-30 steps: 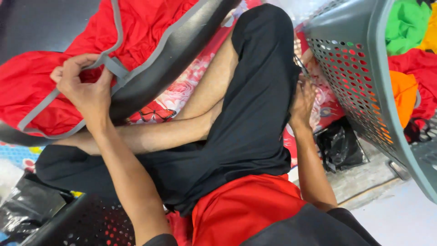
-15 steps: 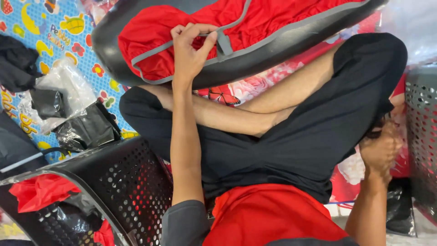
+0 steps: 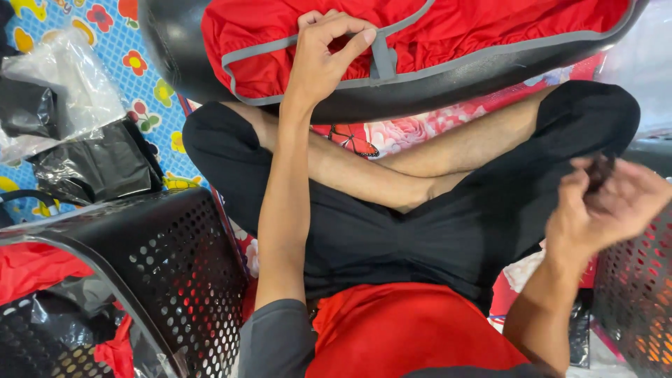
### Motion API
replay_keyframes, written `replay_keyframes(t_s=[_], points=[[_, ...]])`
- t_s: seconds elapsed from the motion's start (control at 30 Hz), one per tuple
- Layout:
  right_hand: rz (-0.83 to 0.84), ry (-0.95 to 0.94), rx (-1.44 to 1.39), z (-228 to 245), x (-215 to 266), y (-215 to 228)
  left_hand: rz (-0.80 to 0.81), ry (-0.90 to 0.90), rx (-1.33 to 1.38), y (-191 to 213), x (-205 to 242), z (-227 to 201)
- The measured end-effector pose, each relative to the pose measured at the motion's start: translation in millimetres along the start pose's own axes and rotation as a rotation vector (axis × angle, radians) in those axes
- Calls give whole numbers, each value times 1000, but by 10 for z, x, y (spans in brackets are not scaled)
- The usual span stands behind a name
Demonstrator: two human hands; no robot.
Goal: Trimming and sealing the end of a grey strap on a red garment using a handheld heat sealer
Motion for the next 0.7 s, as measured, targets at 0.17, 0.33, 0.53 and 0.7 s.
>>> replay_keyframes(t_s=[0.17,0.33,0.53,0.7], points=[[218,61,-295,400,-832,-1343,13,44,11,19,0,163],[343,309,-180,860,-1240,-2248,43,72,35,37,-21,196],[260,-37,-342,354,-977,-2444,61,67,58,18,-54,173],[217,-502,-805,-112,-760,-2613,62,71,56,21,-56,96]])
Point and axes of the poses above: each hand's wrist, its own x-axis away from the middle knuckle, its own y-axis out of the back of the hand, z = x × y, the point moved 9 cm from there along -x, towards the middle knuckle, and after that the axes turned 13 degrees about y, right-handed, at the moved point
